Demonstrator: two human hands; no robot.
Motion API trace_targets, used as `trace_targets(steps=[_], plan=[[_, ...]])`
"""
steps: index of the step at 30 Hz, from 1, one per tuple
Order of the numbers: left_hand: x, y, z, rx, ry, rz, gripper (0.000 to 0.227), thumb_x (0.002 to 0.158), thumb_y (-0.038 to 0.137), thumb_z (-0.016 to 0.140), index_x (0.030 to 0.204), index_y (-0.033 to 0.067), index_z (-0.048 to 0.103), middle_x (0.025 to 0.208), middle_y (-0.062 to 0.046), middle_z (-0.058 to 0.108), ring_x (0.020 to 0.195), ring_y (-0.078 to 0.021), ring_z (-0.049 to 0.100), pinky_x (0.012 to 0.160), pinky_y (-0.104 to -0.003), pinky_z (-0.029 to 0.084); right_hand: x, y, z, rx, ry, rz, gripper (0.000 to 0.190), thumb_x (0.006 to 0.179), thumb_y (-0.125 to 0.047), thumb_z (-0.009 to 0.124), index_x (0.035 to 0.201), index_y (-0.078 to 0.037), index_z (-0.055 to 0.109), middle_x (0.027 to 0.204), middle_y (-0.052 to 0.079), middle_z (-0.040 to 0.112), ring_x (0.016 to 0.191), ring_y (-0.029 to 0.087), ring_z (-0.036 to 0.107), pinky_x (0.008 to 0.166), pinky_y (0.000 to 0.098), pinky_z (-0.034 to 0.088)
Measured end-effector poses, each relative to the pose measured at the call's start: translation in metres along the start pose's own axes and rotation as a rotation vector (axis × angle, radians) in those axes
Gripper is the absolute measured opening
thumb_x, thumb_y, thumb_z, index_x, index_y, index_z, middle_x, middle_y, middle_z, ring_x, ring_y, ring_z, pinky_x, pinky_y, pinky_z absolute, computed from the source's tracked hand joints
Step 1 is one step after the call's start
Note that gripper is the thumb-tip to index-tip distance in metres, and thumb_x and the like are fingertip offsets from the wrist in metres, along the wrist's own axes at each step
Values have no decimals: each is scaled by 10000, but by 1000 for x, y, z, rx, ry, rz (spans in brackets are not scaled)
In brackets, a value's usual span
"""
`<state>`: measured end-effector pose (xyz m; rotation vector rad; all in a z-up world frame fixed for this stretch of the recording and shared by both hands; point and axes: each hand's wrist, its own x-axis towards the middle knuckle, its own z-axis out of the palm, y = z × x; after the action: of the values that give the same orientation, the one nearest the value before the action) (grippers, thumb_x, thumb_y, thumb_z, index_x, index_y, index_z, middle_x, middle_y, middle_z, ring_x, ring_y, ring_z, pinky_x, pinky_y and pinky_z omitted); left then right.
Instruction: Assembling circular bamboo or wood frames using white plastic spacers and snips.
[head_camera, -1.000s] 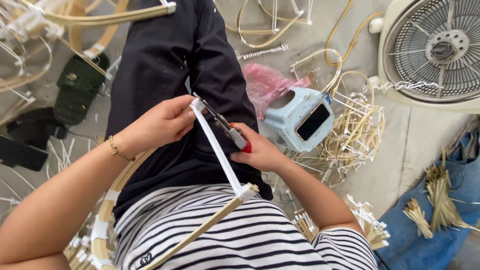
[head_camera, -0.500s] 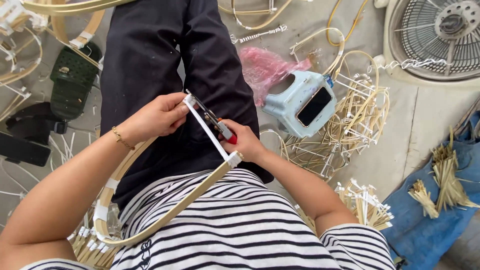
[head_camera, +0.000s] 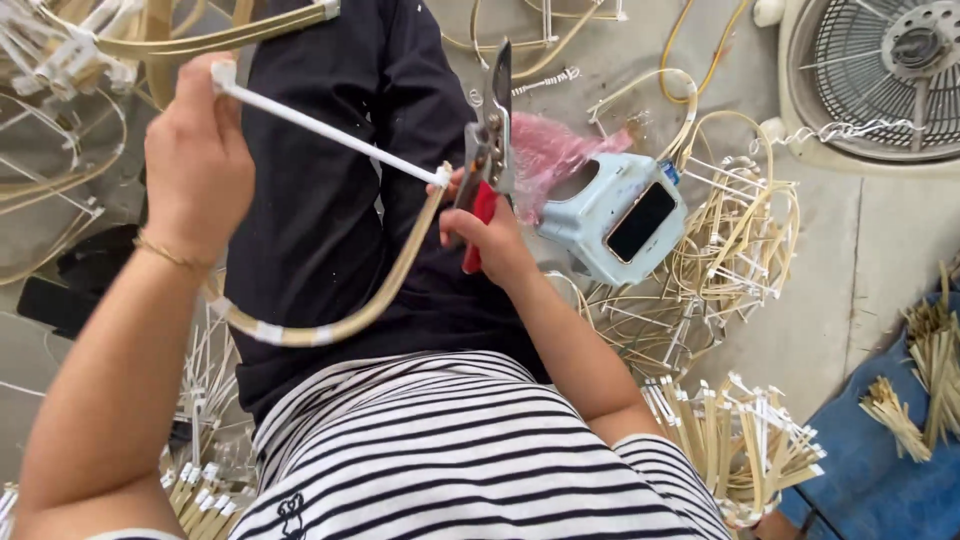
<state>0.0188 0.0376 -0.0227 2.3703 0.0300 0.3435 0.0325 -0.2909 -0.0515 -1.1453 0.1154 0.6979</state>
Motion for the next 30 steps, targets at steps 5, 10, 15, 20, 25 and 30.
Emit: trace_targets(steps=[5, 10, 15, 20, 25, 30], plan=[[-11, 98, -68, -1, -180, -57, 514, 1053, 88, 600, 1524, -34, 434, 1140, -244, 649, 977, -385, 663, 851, -458, 536, 11, -5, 0, -326, 9, -128, 484, 916, -39, 735, 1338, -31, 497, 1055, 95, 662, 840, 131, 649, 763, 291, 543], [-34, 53, -100, -613, -581, -219, 530, 1006, 249, 543, 1480, 13, 521, 1201, -169, 720, 1085, -252, 705, 923, -397, 560, 7, -4, 3, -294, -59, -135, 462, 915, -18, 707, 1326, -26, 496, 1058, 67, 632, 873, 128, 637, 777, 299, 553], [-70, 21, -94, -644, -847, -342, 724, 861, 341, 698, 1514, 81, 525, 1223, -92, 734, 1033, -186, 731, 904, -379, 566, 7, -11, -2, -260, -13, -127, 457, 906, -10, 685, 1319, -30, 491, 1076, 53, 616, 910, 133, 638, 786, 309, 567], [-68, 45, -78, -207, -581, -435, 375, 942, 98, 702, 1311, 74, 635, 1024, -89, 795, 940, -184, 780, 811, -310, 624, 35, -28, -35, -36, 63, -116, 477, 930, -20, 687, 1367, 0, 497, 1094, 187, 654, 870, 273, 690, 779, 412, 616], [-49, 16, -60, -850, -136, -321, 279, 1146, 32, 600, 1404, -48, 530, 1098, -124, 705, 1099, -223, 721, 988, -351, 634, 24, -98, -50, -190, 1, -341, 624, 1004, -5, 658, 1579, -43, 418, 1372, 126, 589, 1147, 195, 631, 975, 349, 568], [-39, 11, -57, -1036, -51, -216, 277, 1143, 60, 611, 1390, -36, 530, 1154, -113, 701, 1189, -237, 716, 1017, -375, 583, 37, -42, -152, -485, 245, -155, 610, 912, -64, 740, 1473, -34, 502, 1252, 59, 648, 1060, 149, 620, 936, 296, 528]])
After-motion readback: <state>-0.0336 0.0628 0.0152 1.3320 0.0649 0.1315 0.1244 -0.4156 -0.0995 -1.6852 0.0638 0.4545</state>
